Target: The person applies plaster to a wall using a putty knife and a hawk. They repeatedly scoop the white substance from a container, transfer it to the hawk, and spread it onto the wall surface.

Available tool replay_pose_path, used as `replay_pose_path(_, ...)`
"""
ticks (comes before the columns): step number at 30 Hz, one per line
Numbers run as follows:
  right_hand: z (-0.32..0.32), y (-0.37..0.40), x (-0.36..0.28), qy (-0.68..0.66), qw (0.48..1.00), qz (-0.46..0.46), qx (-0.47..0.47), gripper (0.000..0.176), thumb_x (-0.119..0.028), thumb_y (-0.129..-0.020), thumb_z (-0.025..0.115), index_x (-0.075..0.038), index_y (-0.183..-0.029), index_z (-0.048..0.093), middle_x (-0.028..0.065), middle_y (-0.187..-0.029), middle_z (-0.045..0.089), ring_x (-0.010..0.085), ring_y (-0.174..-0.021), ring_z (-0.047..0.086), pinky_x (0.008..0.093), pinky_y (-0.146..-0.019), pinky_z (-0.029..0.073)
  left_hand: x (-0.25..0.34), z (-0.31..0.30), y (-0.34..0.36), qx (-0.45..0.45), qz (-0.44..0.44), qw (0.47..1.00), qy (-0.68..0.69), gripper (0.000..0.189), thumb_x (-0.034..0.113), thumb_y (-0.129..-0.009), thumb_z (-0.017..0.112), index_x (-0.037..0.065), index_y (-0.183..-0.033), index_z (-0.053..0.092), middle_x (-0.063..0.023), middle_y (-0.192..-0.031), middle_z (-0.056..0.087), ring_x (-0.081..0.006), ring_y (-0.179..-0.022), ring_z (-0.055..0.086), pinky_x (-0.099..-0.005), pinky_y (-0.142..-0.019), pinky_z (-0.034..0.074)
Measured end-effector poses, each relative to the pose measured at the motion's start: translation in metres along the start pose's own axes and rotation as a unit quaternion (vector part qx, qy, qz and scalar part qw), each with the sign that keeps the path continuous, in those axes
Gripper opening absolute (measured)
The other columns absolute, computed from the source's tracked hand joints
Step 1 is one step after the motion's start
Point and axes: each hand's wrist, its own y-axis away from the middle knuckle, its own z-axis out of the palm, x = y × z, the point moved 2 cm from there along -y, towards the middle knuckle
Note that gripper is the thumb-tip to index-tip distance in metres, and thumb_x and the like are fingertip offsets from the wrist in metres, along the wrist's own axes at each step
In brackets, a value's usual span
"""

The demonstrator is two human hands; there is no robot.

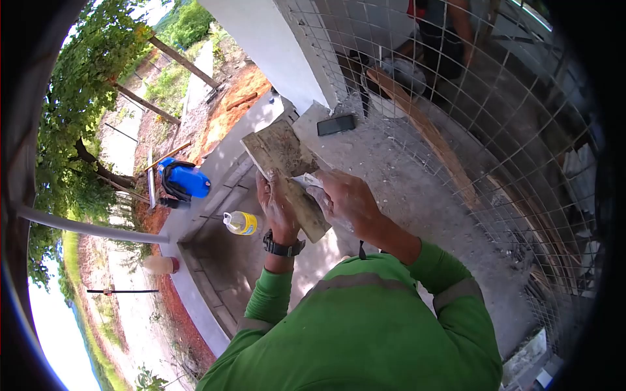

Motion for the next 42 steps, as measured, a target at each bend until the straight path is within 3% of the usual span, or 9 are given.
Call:
replay_pose_path(3, 0.004, -0.003, 0.029, -0.169, 0.976, 0.128, -0.048, 0.022, -0.021, -0.091, 0.065, -0.001, -0.100, 0.063, 0.0191, -0.088, 0.066, 0.0370, -0.080, 0.062, 0.0448, -0.069, 0.049, 0.001, 0.003, -0.002, -0.016, 0.089, 0.989, -0.113, 0.035, 0.029, -0.106, 0.043, -0.002, -0.117, 0.054, -0.0071, -0.104, 0.059, -0.0133, -0.093, 0.053, -0.0298, -0.084, 0.044)
replay_pose_path(5, 0.007, -0.002, 0.048, -0.216, 0.967, 0.131, -0.029, 0.027, -0.023, -0.091, 0.069, 0.000, -0.106, 0.066, 0.0153, -0.086, 0.069, 0.0278, -0.075, 0.065, 0.0380, -0.062, 0.049, -0.006, 0.005, -0.003, -0.006, -0.016, 0.998, 0.052, 0.035, 0.028, -0.105, 0.043, -0.002, -0.118, 0.054, -0.0084, -0.103, 0.060, -0.0147, -0.093, 0.054, -0.0304, -0.083, 0.044)
replay_pose_path(8, 0.005, -0.006, 0.066, -0.552, 0.775, 0.283, -0.118, 0.025, -0.023, -0.090, 0.072, -0.003, -0.106, 0.069, -0.0012, -0.086, 0.067, 0.0071, -0.070, 0.060, 0.0251, -0.052, 0.045, -0.023, -0.006, -0.008, -0.063, 0.115, 0.982, -0.138, 0.034, 0.028, -0.106, 0.041, 0.000, -0.120, 0.055, -0.0083, -0.105, 0.060, -0.0155, -0.093, 0.056, -0.0310, -0.082, 0.046)
replay_pose_path(12, -0.042, -0.045, 0.061, -0.696, 0.686, 0.209, -0.008, 0.029, -0.021, -0.091, 0.070, -0.004, -0.114, 0.065, 0.0012, -0.097, 0.068, 0.0104, -0.079, 0.064, 0.0274, -0.058, 0.051, -0.044, -0.019, -0.010, -0.032, -0.184, 0.972, 0.145, 0.036, 0.029, -0.105, 0.040, 0.001, -0.122, 0.055, -0.0083, -0.108, 0.060, -0.0174, -0.093, 0.061, -0.0341, -0.080, 0.052)
replay_pose_path(15, -0.096, -0.086, 0.045, -0.720, 0.675, 0.071, 0.144, 0.040, -0.017, -0.092, 0.068, -0.007, -0.127, 0.053, 0.0050, -0.113, 0.064, 0.0154, -0.104, 0.063, 0.0358, -0.075, 0.057, -0.028, -0.015, -0.006, -0.014, -0.230, 0.949, 0.217, 0.038, 0.031, -0.104, 0.042, 0.001, -0.123, 0.055, -0.0082, -0.110, 0.061, -0.0181, -0.096, 0.061, -0.0337, -0.081, 0.052)
replay_pose_path(19, -0.135, -0.156, 0.040, -0.758, 0.605, -0.092, 0.227, 0.027, -0.015, -0.090, 0.069, -0.006, -0.112, 0.058, 0.0066, -0.108, 0.063, 0.0181, -0.096, 0.065, 0.0415, -0.076, 0.059, -0.047, -0.042, -0.008, -0.097, -0.120, 0.987, 0.036, 0.039, 0.033, -0.103, 0.044, 0.003, -0.125, 0.055, -0.0074, -0.112, 0.062, -0.0188, -0.099, 0.061, -0.0335, -0.084, 0.051)
replay_pose_path(23, -0.160, -0.235, 0.032, -0.790, 0.517, -0.151, 0.292, 0.024, -0.013, -0.088, 0.070, -0.005, -0.104, 0.054, 0.0057, -0.096, 0.058, 0.0180, -0.081, 0.062, 0.0412, -0.067, 0.061, -0.021, -0.029, 0.003, -0.009, -0.261, 0.945, 0.197, 0.041, 0.035, -0.102, 0.044, 0.003, -0.125, 0.056, -0.0068, -0.113, 0.061, -0.0194, -0.099, 0.061, -0.0332, -0.085, 0.050)
replay_pose_path(27, -0.187, -0.256, 0.018, -0.769, 0.549, -0.125, 0.303, 0.027, -0.011, -0.088, 0.068, -0.003, -0.108, 0.051, 0.0076, -0.095, 0.056, 0.0187, -0.075, 0.061, 0.0421, -0.065, 0.062, -0.035, -0.043, 0.007, -0.040, -0.228, 0.964, 0.131, 0.054, 0.044, -0.100, 0.042, 0.003, -0.135, 0.051, -0.0118, -0.123, 0.061, -0.0276, -0.108, 0.060, -0.0405, -0.098, 0.047)
replay_pose_path(42, -0.228, -0.215, -0.004, -0.760, 0.513, -0.130, 0.377, 0.014, -0.007, -0.087, 0.066, -0.007, -0.095, 0.055, 0.0064, -0.087, 0.059, 0.0192, -0.078, 0.063, 0.0479, -0.073, 0.061, 0.002, -0.034, 0.047, -0.055, -0.312, 0.918, 0.240, 0.044, 0.038, -0.101, 0.042, 0.003, -0.121, 0.057, -0.0072, -0.109, 0.061, -0.0193, -0.098, 0.060, -0.0342, -0.086, 0.050)
